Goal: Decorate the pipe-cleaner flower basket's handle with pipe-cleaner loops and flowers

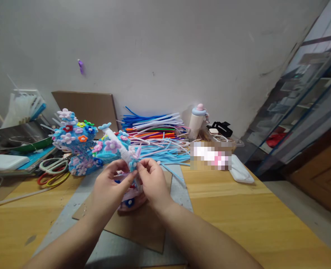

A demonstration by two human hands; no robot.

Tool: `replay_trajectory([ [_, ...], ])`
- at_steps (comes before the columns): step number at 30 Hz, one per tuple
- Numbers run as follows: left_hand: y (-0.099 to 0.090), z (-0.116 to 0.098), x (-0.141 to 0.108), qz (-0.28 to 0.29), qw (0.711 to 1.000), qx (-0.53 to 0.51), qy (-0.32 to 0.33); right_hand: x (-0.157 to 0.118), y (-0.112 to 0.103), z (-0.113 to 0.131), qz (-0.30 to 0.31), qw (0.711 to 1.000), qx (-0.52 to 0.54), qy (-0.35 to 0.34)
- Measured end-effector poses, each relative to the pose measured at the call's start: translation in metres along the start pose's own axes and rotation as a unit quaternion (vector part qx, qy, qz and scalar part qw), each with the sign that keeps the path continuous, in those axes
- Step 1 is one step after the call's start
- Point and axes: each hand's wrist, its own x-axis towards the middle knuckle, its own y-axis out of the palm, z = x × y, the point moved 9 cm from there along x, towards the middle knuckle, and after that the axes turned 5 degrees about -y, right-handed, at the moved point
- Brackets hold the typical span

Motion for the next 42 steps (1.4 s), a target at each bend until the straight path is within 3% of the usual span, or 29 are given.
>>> replay_trajectory([
  [6,-0.002,-0.006,0.000,-0.015,0.999,0.031,0.017,0.004,0.001,-0.003,0.004,0.999,0.022,0.038],
  [9,0.002,-0.004,0.002,0.025,0.998,0.042,0.027,0.004,0.000,0.001,0.011,0.999,0.018,0.035],
  [13,-0.001,0.009,0.003,0.070,0.997,-0.005,0.023,0.002,-0.006,0.012,0.005,0.999,-0.046,-0.011],
  [17,-0.023,0.025,-0.005,0.034,0.996,-0.075,0.019,-0.002,-0.019,0.014,0.006,0.996,-0.078,-0.036],
  [20,-0.032,0.046,-0.010,0.011,0.992,-0.119,-0.029,-0.005,-0.036,0.010,-0.013,0.997,-0.071,-0.035],
  [22,-0.023,0.059,-0.011,0.046,0.989,-0.122,-0.068,-0.006,-0.041,0.002,0.004,0.995,-0.098,-0.012],
  [25,-0.002,0.069,-0.011,0.125,0.981,-0.099,-0.109,-0.011,-0.035,-0.009,0.084,0.971,-0.224,0.000],
  [30,0.012,0.072,-0.011,0.171,0.973,-0.059,-0.142,-0.021,-0.023,-0.009,0.135,0.919,-0.361,-0.082],
  [34,0.018,0.065,-0.012,0.196,0.974,-0.040,-0.104,-0.022,-0.024,-0.012,0.115,0.924,-0.352,-0.093],
  [38,0.020,0.062,-0.005,0.173,0.982,-0.038,-0.071,-0.023,-0.024,-0.012,0.103,0.934,-0.329,-0.091],
  [42,0.023,0.047,0.002,0.171,0.985,0.036,-0.012,-0.024,-0.024,-0.012,0.104,0.936,-0.325,-0.084],
])
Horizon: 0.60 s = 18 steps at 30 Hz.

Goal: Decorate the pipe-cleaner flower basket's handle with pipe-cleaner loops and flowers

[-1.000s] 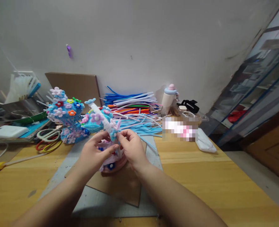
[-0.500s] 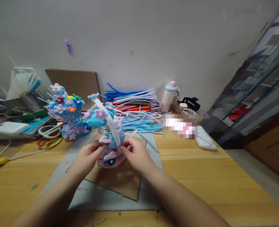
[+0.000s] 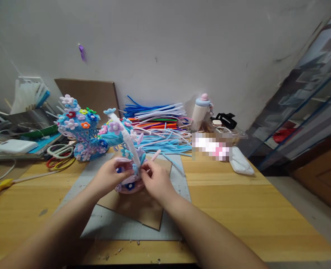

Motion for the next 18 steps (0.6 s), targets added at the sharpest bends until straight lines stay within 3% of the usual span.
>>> replay_trajectory([
  [4,0.009,-0.009,0.003,0.049,0.998,0.038,-0.002,0.000,-0.002,-0.001,0.003,1.000,0.015,0.002],
  [14,0.025,0.003,0.005,0.029,0.998,0.027,-0.042,0.005,0.005,-0.017,0.028,0.996,0.087,0.002],
  [18,0.025,0.000,0.003,0.055,0.998,0.018,-0.040,0.009,0.005,-0.023,0.020,0.991,0.132,0.014],
])
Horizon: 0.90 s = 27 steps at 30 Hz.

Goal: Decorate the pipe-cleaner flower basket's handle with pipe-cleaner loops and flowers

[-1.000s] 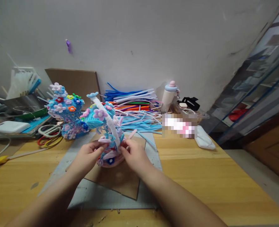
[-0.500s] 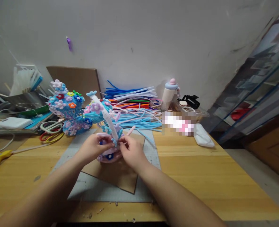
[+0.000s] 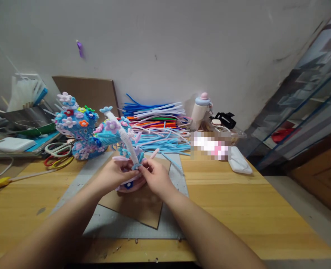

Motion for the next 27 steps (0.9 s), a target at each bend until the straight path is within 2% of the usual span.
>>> replay_trajectory([
  [4,-0.002,0.002,-0.004,0.019,0.998,-0.051,-0.026,0.003,0.000,-0.003,-0.010,0.999,0.044,0.019],
  [8,-0.012,-0.007,-0.007,-0.024,1.000,-0.005,-0.006,0.006,0.002,-0.007,-0.009,0.996,0.071,0.044],
  [12,-0.011,-0.016,-0.008,-0.032,0.998,0.038,0.023,0.007,0.005,-0.013,-0.013,0.993,0.099,0.065],
  [15,-0.007,-0.010,-0.008,-0.046,0.998,0.045,0.003,0.007,0.005,-0.015,-0.022,0.991,0.112,0.072],
  [19,-0.007,0.002,-0.010,-0.093,0.994,0.052,-0.036,0.005,0.003,-0.010,-0.036,0.988,0.129,0.075],
  [22,-0.011,0.001,-0.012,-0.131,0.988,0.076,-0.033,0.001,-0.001,-0.006,-0.039,0.984,0.147,0.095],
  [27,-0.012,-0.006,-0.015,-0.135,0.987,0.079,-0.032,0.005,-0.013,-0.004,-0.075,0.978,0.160,0.111],
])
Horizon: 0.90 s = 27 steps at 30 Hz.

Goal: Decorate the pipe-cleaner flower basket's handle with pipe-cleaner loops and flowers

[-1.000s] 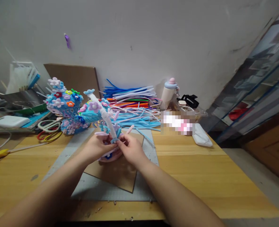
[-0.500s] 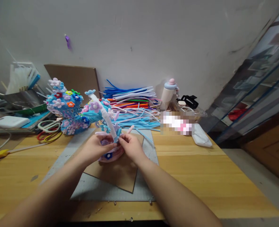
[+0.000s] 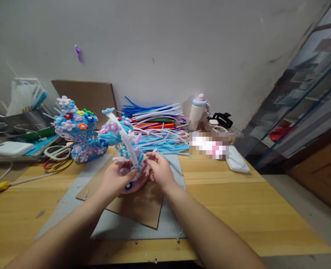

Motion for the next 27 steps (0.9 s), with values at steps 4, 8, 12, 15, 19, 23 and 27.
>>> replay_trajectory([
  [4,0.004,0.000,-0.002,0.004,1.000,0.003,0.006,0.004,0.009,0.001,0.019,1.000,-0.009,0.006],
  [8,0.010,0.003,-0.001,0.004,1.000,0.009,0.005,0.004,0.016,0.003,0.034,0.999,-0.017,0.002],
  [12,0.008,0.002,0.000,-0.016,1.000,0.024,-0.001,0.003,0.013,0.004,0.037,0.999,-0.024,-0.008],
  [15,0.006,0.002,0.001,-0.020,1.000,0.008,-0.004,0.003,0.011,0.003,0.042,0.999,-0.026,-0.017],
  [19,0.004,0.006,0.003,-0.022,1.000,-0.004,-0.020,0.005,0.010,0.002,0.045,0.998,-0.024,-0.036],
  [23,0.006,0.011,0.007,-0.010,0.999,-0.012,-0.033,0.005,0.011,0.005,0.048,0.996,-0.024,-0.070],
  [27,0.006,0.014,0.008,-0.013,0.999,-0.023,-0.041,0.006,0.011,0.008,0.047,0.994,-0.040,-0.092],
])
